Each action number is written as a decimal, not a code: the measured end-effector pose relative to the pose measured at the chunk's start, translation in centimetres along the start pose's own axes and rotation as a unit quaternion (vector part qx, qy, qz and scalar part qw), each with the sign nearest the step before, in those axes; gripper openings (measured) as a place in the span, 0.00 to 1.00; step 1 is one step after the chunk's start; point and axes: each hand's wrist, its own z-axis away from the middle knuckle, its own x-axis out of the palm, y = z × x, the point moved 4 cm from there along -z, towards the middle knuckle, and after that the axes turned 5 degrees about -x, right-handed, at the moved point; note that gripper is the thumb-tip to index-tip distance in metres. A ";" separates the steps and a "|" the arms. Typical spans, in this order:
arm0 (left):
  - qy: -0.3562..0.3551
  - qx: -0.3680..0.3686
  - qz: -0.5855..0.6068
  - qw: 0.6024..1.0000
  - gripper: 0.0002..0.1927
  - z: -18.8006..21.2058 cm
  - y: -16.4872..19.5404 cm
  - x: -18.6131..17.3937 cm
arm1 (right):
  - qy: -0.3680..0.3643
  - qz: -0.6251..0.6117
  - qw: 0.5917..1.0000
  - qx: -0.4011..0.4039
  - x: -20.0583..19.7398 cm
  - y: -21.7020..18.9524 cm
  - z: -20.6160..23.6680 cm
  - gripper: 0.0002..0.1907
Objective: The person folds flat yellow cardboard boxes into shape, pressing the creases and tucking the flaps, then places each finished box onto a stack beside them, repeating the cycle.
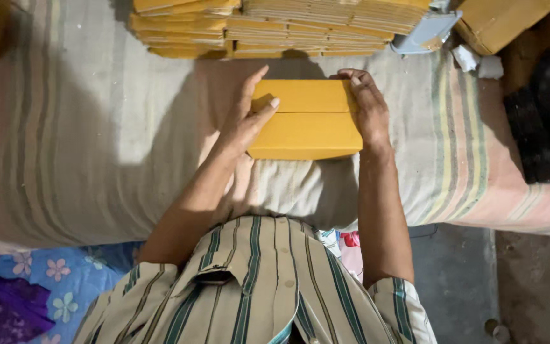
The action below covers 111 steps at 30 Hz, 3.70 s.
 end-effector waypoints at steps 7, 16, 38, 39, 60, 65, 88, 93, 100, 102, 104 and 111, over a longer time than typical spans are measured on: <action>-0.009 0.004 -0.014 1.000 0.31 0.6 -0.4 -3.5 | 0.017 0.039 0.999 0.004 2.5 1.2 0.1 0.13; 0.001 -0.002 -0.119 0.993 0.24 0.1 -2.6 -3.0 | -0.043 0.834 0.510 -0.205 7.5 -1.7 1.2 0.13; 0.018 0.048 -0.105 0.993 0.19 -1.1 -2.6 -1.3 | -0.023 0.844 0.441 -0.304 8.4 -1.4 0.2 0.16; 0.020 0.055 -0.096 0.994 0.19 -1.1 -2.6 -1.3 | -0.055 0.849 0.433 -0.298 9.2 -0.8 0.0 0.13; 0.059 0.106 -0.080 0.989 0.12 -1.5 -3.6 -1.4 | -0.036 0.923 0.181 -0.339 10.0 0.0 -0.5 0.17; 0.010 -0.061 -0.122 0.991 0.09 -2.0 -5.2 -1.7 | -0.135 0.777 0.591 -0.169 15.7 3.7 -3.1 0.16; -0.128 0.141 -0.446 0.875 0.62 4.9 4.4 0.6 | -0.193 0.781 0.563 -0.190 12.7 -0.3 6.5 0.52; -0.103 0.166 -0.514 0.835 0.65 5.8 3.7 -0.2 | -0.155 0.821 0.506 -0.214 10.9 0.4 7.4 0.37; -0.059 0.163 -0.523 0.835 0.57 6.9 1.6 -3.8 | -0.122 0.790 0.577 -0.169 7.6 -3.4 8.9 0.45; -0.032 0.162 -0.573 0.803 0.49 6.9 1.5 -3.5 | -0.119 0.790 0.576 -0.173 8.0 -3.6 9.0 0.45; 0.038 0.191 -0.687 0.700 0.38 6.4 2.0 -1.4 | -0.111 0.806 0.545 -0.202 9.0 -3.0 8.7 0.34; 0.015 0.191 -0.528 0.828 0.31 6.4 3.6 3.0 | -0.125 0.796 0.544 -0.234 11.4 0.1 8.1 0.32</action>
